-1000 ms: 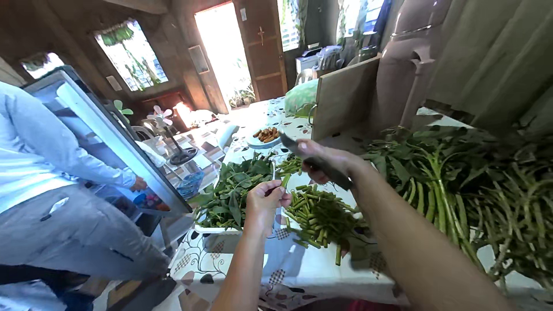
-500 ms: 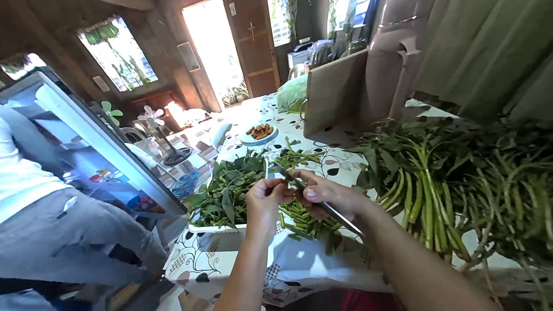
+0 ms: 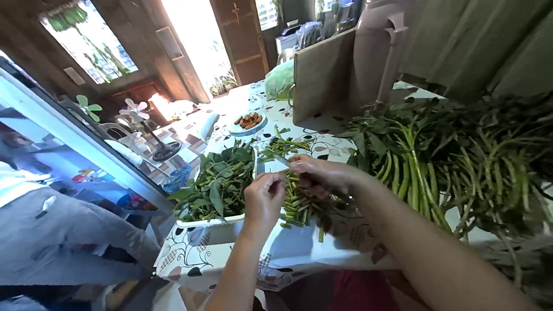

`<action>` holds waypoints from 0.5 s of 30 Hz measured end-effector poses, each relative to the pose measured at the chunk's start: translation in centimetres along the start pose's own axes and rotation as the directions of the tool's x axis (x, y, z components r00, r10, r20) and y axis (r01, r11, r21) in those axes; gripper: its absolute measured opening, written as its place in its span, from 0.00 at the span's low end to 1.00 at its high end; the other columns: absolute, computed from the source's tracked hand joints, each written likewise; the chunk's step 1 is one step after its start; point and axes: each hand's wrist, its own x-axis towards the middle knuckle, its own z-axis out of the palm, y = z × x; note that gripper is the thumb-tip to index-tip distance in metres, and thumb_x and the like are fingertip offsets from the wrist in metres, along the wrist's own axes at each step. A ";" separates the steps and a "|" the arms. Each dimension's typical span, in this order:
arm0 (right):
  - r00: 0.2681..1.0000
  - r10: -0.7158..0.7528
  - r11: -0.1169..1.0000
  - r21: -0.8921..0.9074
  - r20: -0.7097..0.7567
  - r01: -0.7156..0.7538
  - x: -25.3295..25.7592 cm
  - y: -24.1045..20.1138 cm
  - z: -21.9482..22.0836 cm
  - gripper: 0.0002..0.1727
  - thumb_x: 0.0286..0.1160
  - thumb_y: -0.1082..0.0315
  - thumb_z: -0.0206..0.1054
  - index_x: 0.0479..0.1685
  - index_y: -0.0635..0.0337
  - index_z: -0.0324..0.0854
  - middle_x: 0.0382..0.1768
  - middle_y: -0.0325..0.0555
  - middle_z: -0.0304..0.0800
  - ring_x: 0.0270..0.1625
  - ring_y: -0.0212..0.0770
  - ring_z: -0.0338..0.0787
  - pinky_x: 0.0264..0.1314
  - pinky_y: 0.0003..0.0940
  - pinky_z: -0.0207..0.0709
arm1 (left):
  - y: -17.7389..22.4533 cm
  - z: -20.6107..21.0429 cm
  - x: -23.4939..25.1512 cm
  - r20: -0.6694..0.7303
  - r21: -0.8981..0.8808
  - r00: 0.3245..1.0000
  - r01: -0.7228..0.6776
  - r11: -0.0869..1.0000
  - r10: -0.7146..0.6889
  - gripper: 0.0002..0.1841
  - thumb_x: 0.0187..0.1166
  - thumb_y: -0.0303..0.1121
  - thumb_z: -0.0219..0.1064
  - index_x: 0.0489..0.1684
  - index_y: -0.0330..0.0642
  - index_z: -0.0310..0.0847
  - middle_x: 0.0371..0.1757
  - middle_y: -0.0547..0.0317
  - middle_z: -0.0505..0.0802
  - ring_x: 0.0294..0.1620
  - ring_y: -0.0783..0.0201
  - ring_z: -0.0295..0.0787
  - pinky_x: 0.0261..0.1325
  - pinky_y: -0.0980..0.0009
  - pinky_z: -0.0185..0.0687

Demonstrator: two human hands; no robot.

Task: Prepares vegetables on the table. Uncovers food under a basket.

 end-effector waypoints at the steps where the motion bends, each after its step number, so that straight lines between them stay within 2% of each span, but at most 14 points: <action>1: 1.000 0.013 1.000 -0.003 0.003 -0.013 -0.2 -0.2 -0.5 0.42 0.79 0.32 0.57 0.85 0.49 0.56 0.17 0.33 0.66 0.11 0.26 0.65 0.12 0.20 0.62 | -0.3 -0.2 0.0 0.077 0.004 0.996 0.036 0.999 -0.037 0.07 0.78 0.22 0.67 0.46 0.34 0.91 0.43 0.52 0.93 0.38 0.71 0.88 0.45 0.76 0.85; 2: 1.000 0.006 1.000 -0.002 0.005 -0.006 -0.4 -0.2 -1.0 0.45 0.77 0.30 0.57 0.87 0.48 0.53 0.17 0.34 0.67 0.10 0.26 0.65 0.11 0.20 0.62 | -0.7 -0.2 -0.3 0.144 0.008 0.989 0.039 0.999 -0.040 0.09 0.80 0.24 0.66 0.49 0.34 0.91 0.48 0.50 0.94 0.43 0.69 0.90 0.49 0.74 0.86; 3: 1.000 -0.016 1.000 0.005 0.009 0.016 -0.6 -0.1 -1.4 0.47 0.75 0.28 0.57 0.87 0.47 0.51 0.16 0.34 0.68 0.10 0.26 0.66 0.11 0.19 0.62 | -1.2 -0.3 -0.7 0.220 0.015 0.975 0.026 1.000 -0.028 0.12 0.82 0.28 0.65 0.55 0.34 0.90 0.56 0.46 0.93 0.53 0.64 0.91 0.57 0.69 0.86; 4: 0.999 -0.050 0.998 0.023 0.006 0.050 -1.0 -0.1 -1.8 0.50 0.73 0.27 0.58 0.90 0.47 0.48 0.18 0.34 0.69 0.11 0.25 0.66 0.11 0.19 0.62 | -1.6 -0.4 -1.3 0.313 0.029 0.949 0.022 0.999 -0.030 0.18 0.82 0.34 0.66 0.65 0.33 0.86 0.69 0.41 0.88 0.68 0.56 0.87 0.67 0.62 0.83; 5: 0.995 -0.098 0.995 0.036 0.010 0.098 -1.4 0.0 -2.3 0.54 0.72 0.27 0.58 0.93 0.46 0.42 0.22 0.35 0.72 0.13 0.26 0.66 0.13 0.20 0.63 | -2.0 -0.4 -1.9 0.397 0.056 0.917 0.020 0.998 -0.041 0.29 0.79 0.41 0.70 0.76 0.33 0.78 0.80 0.36 0.78 0.80 0.48 0.77 0.76 0.55 0.77; 6: 0.988 -0.153 0.986 0.070 0.003 0.153 -1.9 0.3 -2.7 0.57 0.69 0.26 0.60 0.94 0.43 0.39 0.26 0.35 0.74 0.14 0.25 0.66 0.13 0.19 0.63 | -2.3 -0.4 -2.5 0.455 0.095 0.888 0.020 0.995 -0.061 0.42 0.72 0.49 0.76 0.84 0.34 0.69 0.88 0.33 0.67 0.88 0.39 0.64 0.83 0.47 0.68; 8: 0.963 -0.265 0.940 0.211 -0.043 0.268 -2.8 1.4 -3.1 0.60 0.63 0.26 0.66 0.94 0.37 0.37 0.28 0.33 0.76 0.15 0.23 0.69 0.14 0.17 0.66 | -2.6 -0.1 -3.6 0.520 0.178 0.844 0.043 0.983 -0.131 0.61 0.56 0.58 0.84 0.93 0.37 0.55 0.94 0.30 0.49 0.92 0.25 0.41 0.88 0.34 0.52; 9: 0.946 -0.316 0.904 0.281 -0.072 0.323 -3.5 2.0 -3.2 0.57 0.66 0.28 0.66 0.92 0.36 0.37 0.29 0.32 0.77 0.16 0.23 0.71 0.16 0.16 0.69 | -2.5 0.1 -4.0 0.541 0.228 0.826 0.036 0.973 -0.157 0.65 0.52 0.62 0.84 0.94 0.38 0.52 0.94 0.30 0.45 0.92 0.22 0.36 0.87 0.31 0.49; 10: 0.936 -0.330 0.880 0.319 -0.120 0.351 -4.5 2.5 -3.0 0.52 0.70 0.33 0.63 0.92 0.37 0.38 0.31 0.32 0.77 0.16 0.23 0.72 0.17 0.16 0.71 | -2.3 0.3 -4.1 0.562 0.273 0.809 0.015 0.962 -0.172 0.67 0.51 0.65 0.83 0.95 0.39 0.51 0.95 0.30 0.44 0.92 0.21 0.34 0.86 0.29 0.48; 12: 0.930 -0.311 0.836 0.410 -0.193 0.365 -6.0 3.9 -2.9 0.46 0.72 0.34 0.62 0.88 0.38 0.45 0.31 0.31 0.81 0.16 0.23 0.74 0.18 0.16 0.73 | -1.9 0.8 -4.0 0.590 0.327 0.786 -0.027 0.945 -0.182 0.67 0.53 0.70 0.79 0.96 0.43 0.49 0.95 0.34 0.44 0.92 0.22 0.33 0.82 0.22 0.46; 14: 0.944 -0.238 0.792 0.517 -0.229 0.325 -6.9 5.5 -2.8 0.38 0.71 0.33 0.63 0.77 0.40 0.59 0.32 0.32 0.85 0.16 0.24 0.75 0.18 0.17 0.74 | -1.5 1.1 -3.4 0.602 0.371 0.759 0.007 0.929 -0.247 0.66 0.57 0.70 0.76 0.97 0.44 0.44 0.96 0.36 0.42 0.94 0.26 0.31 0.83 0.21 0.35; 15: 0.951 -0.206 0.770 0.561 -0.231 0.303 -7.1 6.2 -2.7 0.34 0.70 0.33 0.62 0.70 0.42 0.65 0.32 0.33 0.86 0.16 0.25 0.76 0.19 0.18 0.74 | -1.5 1.3 -3.0 0.590 0.389 0.756 0.042 0.920 -0.284 0.66 0.59 0.69 0.76 0.97 0.43 0.42 0.96 0.35 0.42 0.94 0.27 0.32 0.85 0.23 0.34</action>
